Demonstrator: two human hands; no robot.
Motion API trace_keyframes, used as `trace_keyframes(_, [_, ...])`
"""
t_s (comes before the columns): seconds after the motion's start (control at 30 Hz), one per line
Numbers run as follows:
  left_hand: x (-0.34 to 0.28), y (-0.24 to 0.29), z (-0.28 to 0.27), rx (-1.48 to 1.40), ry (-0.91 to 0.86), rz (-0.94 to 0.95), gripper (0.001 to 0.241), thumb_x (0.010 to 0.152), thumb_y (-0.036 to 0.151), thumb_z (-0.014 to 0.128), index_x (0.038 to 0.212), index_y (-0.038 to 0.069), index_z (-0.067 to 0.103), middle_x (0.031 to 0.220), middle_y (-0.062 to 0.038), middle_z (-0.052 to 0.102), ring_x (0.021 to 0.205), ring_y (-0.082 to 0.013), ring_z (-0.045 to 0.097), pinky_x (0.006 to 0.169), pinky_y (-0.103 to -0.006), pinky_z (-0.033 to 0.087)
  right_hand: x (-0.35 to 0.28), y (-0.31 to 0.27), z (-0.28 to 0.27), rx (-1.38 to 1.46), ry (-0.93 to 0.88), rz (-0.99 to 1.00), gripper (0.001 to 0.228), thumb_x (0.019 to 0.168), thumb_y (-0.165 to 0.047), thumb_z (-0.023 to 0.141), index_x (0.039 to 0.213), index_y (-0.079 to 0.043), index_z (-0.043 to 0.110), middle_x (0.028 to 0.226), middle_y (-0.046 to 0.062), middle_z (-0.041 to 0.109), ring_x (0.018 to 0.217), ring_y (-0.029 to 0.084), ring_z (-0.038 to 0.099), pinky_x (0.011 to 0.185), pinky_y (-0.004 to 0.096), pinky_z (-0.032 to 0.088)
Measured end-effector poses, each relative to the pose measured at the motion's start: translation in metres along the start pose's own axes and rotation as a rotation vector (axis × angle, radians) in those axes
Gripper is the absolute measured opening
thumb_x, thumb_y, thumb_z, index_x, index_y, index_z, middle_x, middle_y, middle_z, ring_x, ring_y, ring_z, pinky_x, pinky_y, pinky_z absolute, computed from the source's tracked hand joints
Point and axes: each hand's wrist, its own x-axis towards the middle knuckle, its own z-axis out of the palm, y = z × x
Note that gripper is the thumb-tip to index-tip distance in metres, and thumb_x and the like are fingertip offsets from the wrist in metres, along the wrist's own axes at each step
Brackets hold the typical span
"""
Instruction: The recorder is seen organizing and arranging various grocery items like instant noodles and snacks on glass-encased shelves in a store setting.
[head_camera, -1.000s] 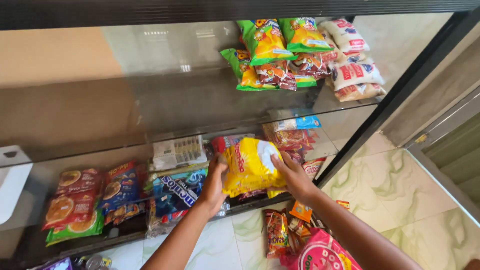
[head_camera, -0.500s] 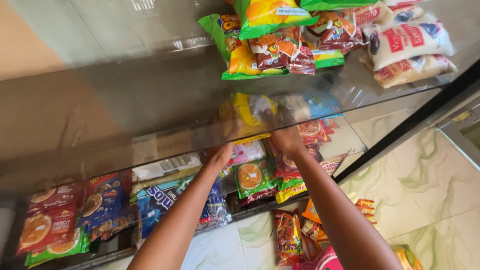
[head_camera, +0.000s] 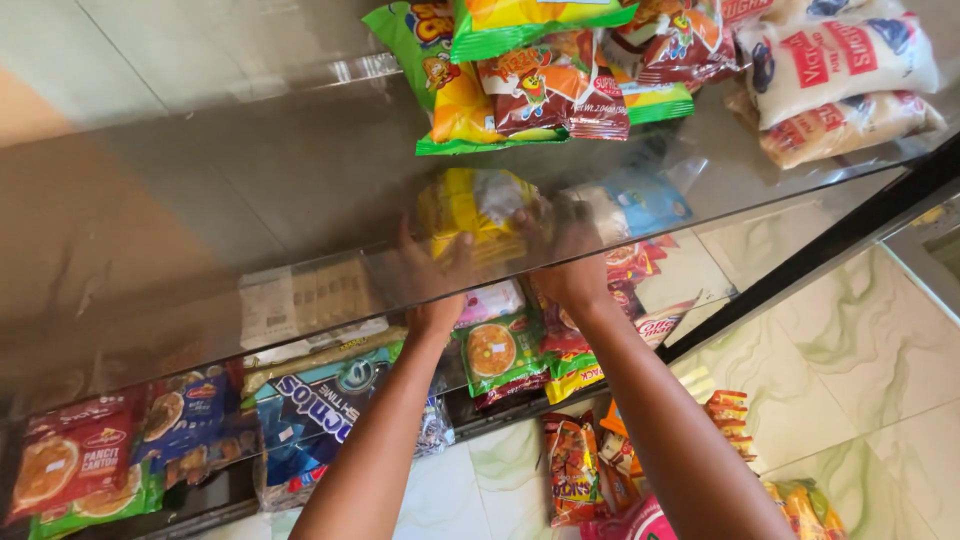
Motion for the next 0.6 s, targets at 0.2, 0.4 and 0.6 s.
trace_keyframes(0.2, [-0.005,-0.011,0.003,-0.013,0.043,-0.004,0.079,0.092,0.045,0.077,0.145,-0.002,0.044,0.131,-0.03,0.052,0.122,-0.0453,0.053,0.104,-0.0525,0.044,0.0,0.054,0.018,0.061,-0.082,-0.431,0.028,0.094,-0.023,0.067,0.111,0.0,0.066,0.115,0.023,0.068,0.109,0.047,0.061,0.095,0.052,0.05])
trace_keyframes(0.4, [-0.003,-0.008,0.002,0.0,0.08,0.179,0.075,0.092,0.042,0.078,0.148,0.003,0.047,0.138,-0.029,0.052,0.127,-0.0467,0.051,0.105,-0.0545,0.043,0.005,0.06,0.015,0.016,-0.194,-0.466,0.017,0.093,-0.021,0.068,0.104,-0.009,0.07,0.113,0.016,0.072,0.114,0.04,0.064,0.102,0.049,0.051])
trace_keyframes(0.6, [0.023,0.017,-0.017,-0.027,-0.265,-0.107,0.076,0.085,0.039,0.075,0.149,0.008,0.048,0.128,-0.022,0.066,0.117,-0.0411,0.064,0.1,-0.0494,0.051,-0.005,0.072,0.035,0.088,-0.025,-0.428,0.027,0.094,-0.013,0.065,0.118,-0.002,0.068,0.13,0.026,0.064,0.12,0.047,0.057,0.103,0.05,0.046])
